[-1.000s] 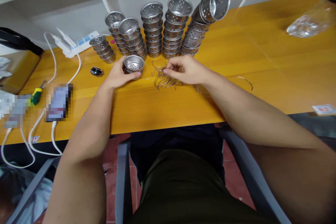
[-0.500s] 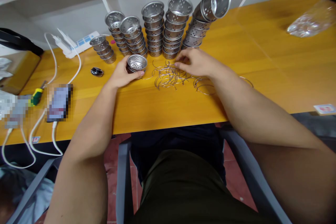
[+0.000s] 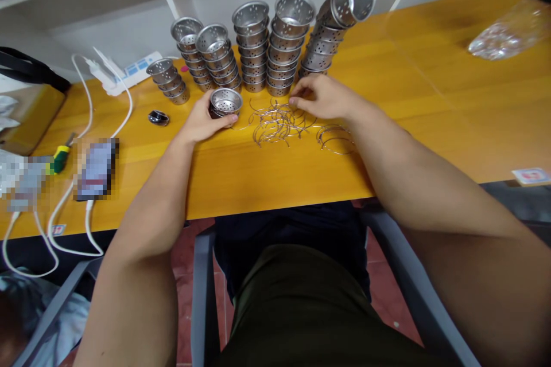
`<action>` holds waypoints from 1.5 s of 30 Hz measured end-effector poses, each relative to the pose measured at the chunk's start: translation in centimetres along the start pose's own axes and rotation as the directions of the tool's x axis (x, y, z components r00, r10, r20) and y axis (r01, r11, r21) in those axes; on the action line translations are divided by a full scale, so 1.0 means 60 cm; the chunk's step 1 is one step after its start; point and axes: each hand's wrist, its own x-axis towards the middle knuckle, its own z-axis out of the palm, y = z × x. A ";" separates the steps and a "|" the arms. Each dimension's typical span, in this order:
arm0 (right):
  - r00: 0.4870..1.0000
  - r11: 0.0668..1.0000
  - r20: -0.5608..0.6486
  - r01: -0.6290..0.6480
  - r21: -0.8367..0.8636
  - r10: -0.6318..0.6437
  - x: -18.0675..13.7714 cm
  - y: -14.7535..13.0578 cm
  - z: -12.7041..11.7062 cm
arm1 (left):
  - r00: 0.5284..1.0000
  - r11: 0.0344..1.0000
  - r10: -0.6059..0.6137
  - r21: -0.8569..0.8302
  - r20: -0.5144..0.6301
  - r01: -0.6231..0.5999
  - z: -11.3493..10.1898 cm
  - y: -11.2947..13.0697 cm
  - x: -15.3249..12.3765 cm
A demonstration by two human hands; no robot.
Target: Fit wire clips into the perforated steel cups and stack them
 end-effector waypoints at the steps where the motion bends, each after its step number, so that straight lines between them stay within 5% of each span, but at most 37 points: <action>1: 1.000 1.000 0.002 -0.002 0.000 0.002 0.000 0.001 -0.001 | 1.000 1.000 0.002 -0.003 -0.002 -0.002 0.000 0.000 0.000; 13: 0.998 0.998 0.016 0.053 0.028 -0.054 -0.011 -0.046 -0.001 | 0.996 0.997 0.062 0.059 -0.065 -0.058 -0.022 -0.024 -0.001; 18: 0.985 0.998 0.160 0.059 0.014 -0.060 -0.023 -0.088 -0.015 | 0.990 0.993 0.095 0.075 -0.104 -0.087 -0.033 -0.075 0.007; 21: 0.971 0.992 0.234 0.082 -0.092 -0.059 -0.024 -0.114 -0.003 | 0.985 0.994 0.099 0.062 -0.142 -0.091 -0.035 -0.111 0.015; 26: 0.979 0.948 0.186 -0.020 -0.318 0.083 -0.010 -0.151 0.045 | 0.977 0.989 0.147 0.028 -0.155 -0.144 -0.028 -0.139 0.022; 37: 0.979 0.929 0.173 -0.041 -0.369 0.112 0.004 -0.150 0.056 | 0.898 0.924 0.379 0.038 -0.221 -0.381 -0.011 -0.083 0.025; 45: 0.988 0.978 0.155 0.009 -0.208 0.024 0.000 -0.144 0.024 | 0.861 0.860 0.480 -0.103 -0.167 -0.499 0.084 -0.057 0.075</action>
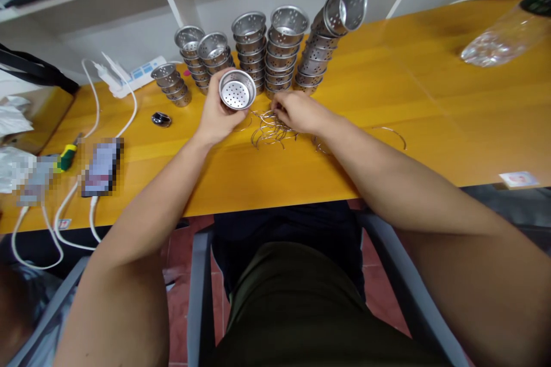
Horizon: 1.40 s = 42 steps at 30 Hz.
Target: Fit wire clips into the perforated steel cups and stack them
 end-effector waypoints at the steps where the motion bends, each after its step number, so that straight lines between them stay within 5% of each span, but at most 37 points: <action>1: 1.000 1.000 -0.012 0.006 0.023 -0.005 -0.003 0.005 -0.006 | 1.000 1.000 -0.007 -0.025 0.008 0.007 0.015 -0.013 0.003; 7: 0.993 0.985 -0.110 0.049 0.167 -0.031 -0.020 0.034 -0.025 | 0.995 0.983 -0.104 -0.153 -0.015 0.100 0.075 -0.063 -0.001; 15: 0.971 0.920 -0.236 0.068 0.387 0.027 -0.010 0.033 -0.001 | 0.977 0.966 -0.211 -0.143 0.030 0.213 0.053 -0.011 -0.023; 21: 0.940 0.838 -0.318 0.073 0.541 0.123 -0.023 -0.008 -0.026 | 0.965 0.961 -0.263 -0.084 0.023 0.264 0.061 0.006 -0.010; 34: 0.935 0.815 -0.330 0.092 0.572 0.126 -0.039 -0.044 -0.045 | 0.983 0.982 -0.181 0.054 -0.024 0.183 0.048 0.040 -0.004; 42: 0.945 0.851 -0.280 0.006 0.526 0.166 -0.043 -0.059 -0.036 | 0.974 0.975 -0.221 0.006 -0.040 0.221 0.077 0.047 -0.003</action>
